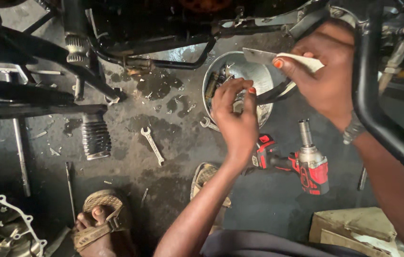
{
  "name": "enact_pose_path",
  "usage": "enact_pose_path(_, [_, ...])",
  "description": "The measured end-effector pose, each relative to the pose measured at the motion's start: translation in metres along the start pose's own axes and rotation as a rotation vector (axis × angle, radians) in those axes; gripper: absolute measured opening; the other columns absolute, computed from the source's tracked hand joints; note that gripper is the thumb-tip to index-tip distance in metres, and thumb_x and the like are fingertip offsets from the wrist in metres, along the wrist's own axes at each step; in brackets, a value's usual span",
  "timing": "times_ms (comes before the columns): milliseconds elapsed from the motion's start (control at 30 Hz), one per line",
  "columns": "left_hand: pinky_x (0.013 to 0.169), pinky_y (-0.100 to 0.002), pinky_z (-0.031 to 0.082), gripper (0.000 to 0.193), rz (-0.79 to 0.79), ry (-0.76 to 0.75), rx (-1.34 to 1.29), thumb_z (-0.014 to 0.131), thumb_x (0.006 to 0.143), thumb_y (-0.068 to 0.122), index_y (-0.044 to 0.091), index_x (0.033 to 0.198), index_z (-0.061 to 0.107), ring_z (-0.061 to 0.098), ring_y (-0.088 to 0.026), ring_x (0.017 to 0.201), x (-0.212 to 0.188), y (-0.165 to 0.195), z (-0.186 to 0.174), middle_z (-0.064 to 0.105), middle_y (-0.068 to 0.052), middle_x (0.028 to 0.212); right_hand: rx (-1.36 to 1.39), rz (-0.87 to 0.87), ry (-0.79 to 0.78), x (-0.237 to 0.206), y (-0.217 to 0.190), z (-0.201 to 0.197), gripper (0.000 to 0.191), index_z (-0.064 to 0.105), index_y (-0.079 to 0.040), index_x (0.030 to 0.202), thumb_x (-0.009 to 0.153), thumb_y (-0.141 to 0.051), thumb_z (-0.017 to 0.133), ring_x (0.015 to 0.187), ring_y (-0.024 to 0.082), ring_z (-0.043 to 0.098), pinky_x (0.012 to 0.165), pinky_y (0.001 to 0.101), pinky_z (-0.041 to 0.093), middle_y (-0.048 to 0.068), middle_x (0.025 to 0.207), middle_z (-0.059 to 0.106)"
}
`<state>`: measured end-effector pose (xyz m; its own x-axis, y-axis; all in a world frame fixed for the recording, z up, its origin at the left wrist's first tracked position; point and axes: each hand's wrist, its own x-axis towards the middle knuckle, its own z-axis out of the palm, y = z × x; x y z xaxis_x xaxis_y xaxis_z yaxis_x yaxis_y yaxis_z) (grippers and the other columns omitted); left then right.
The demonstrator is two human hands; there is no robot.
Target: The person is working on a motorcycle engine, using a wrench to tighten or loosen bolts. They manipulate small parts and tools while seated on the floor in a workshop environment.
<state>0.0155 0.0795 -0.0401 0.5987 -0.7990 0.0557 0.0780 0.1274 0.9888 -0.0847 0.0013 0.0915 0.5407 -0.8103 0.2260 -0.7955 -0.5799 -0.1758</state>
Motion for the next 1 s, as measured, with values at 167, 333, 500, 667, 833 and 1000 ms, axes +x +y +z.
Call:
enact_pose_path(167, [0.087,-0.031,0.055,0.018,-0.295,-0.077,-0.252,0.063,0.100,0.008,0.001,0.114,0.072,0.069,-0.017,0.100,0.003,0.001,-0.004,0.073,-0.009,0.111,-0.131,0.011,0.099,-0.012,0.004,0.007,0.023,0.070,0.002,0.095,0.103,-0.010,0.088,0.088,0.026,0.061,0.075,0.0376,0.048,0.013,0.088,0.062])
enact_pose_path(333, [0.085,-0.031,0.055,0.020,-0.351,-0.064,-0.286,0.061,0.099,0.008,0.001,0.115,0.069,0.069,-0.018,0.096,0.006,0.000,-0.005,0.074,-0.009,0.109,0.154,0.194,0.155,-0.023,0.019,0.018,0.019,0.061,0.003,0.115,0.113,-0.010,0.073,0.085,0.013,0.062,0.076,0.0282,0.050,0.008,0.096,0.064])
enact_pose_path(500, [0.093,-0.033,0.054,0.019,-0.155,-0.036,-0.160,0.061,0.097,0.003,-0.001,0.114,0.069,0.066,-0.020,0.112,0.004,-0.001,-0.006,0.069,-0.013,0.121,0.111,0.016,0.178,-0.021,0.024,0.020,0.012,0.058,0.007,0.119,0.113,-0.001,0.065,0.088,0.015,0.065,0.077,0.0263,0.052,0.011,0.101,0.068])
enact_pose_path(667, [0.094,-0.033,0.055,0.020,-0.381,-0.064,-0.285,0.059,0.098,0.005,0.001,0.115,0.068,0.070,-0.020,0.105,0.003,-0.005,-0.004,0.073,-0.011,0.116,-0.020,-0.064,0.185,-0.011,0.012,0.014,0.011,0.059,0.007,0.115,0.110,0.003,0.068,0.089,0.020,0.066,0.080,0.0312,0.052,0.014,0.102,0.068])
enact_pose_path(833, [0.098,-0.034,0.052,0.021,-0.207,-0.053,-0.170,0.060,0.098,0.002,-0.003,0.116,0.070,0.068,-0.022,0.109,0.003,-0.010,-0.005,0.072,-0.014,0.117,-0.232,-0.138,0.212,-0.007,0.004,0.012,0.016,0.066,0.004,0.104,0.101,0.000,0.081,0.087,0.031,0.062,0.077,0.0389,0.048,0.019,0.098,0.063])
enact_pose_path(1000, [0.093,-0.031,0.055,0.022,-0.312,-0.071,-0.275,0.058,0.099,0.004,-0.003,0.117,0.069,0.071,-0.018,0.104,0.005,-0.014,-0.006,0.073,-0.012,0.113,-0.149,-0.160,0.200,-0.002,0.015,0.014,0.010,0.067,0.003,0.108,0.102,0.003,0.075,0.092,0.031,0.063,0.082,0.0380,0.049,0.015,0.100,0.064])
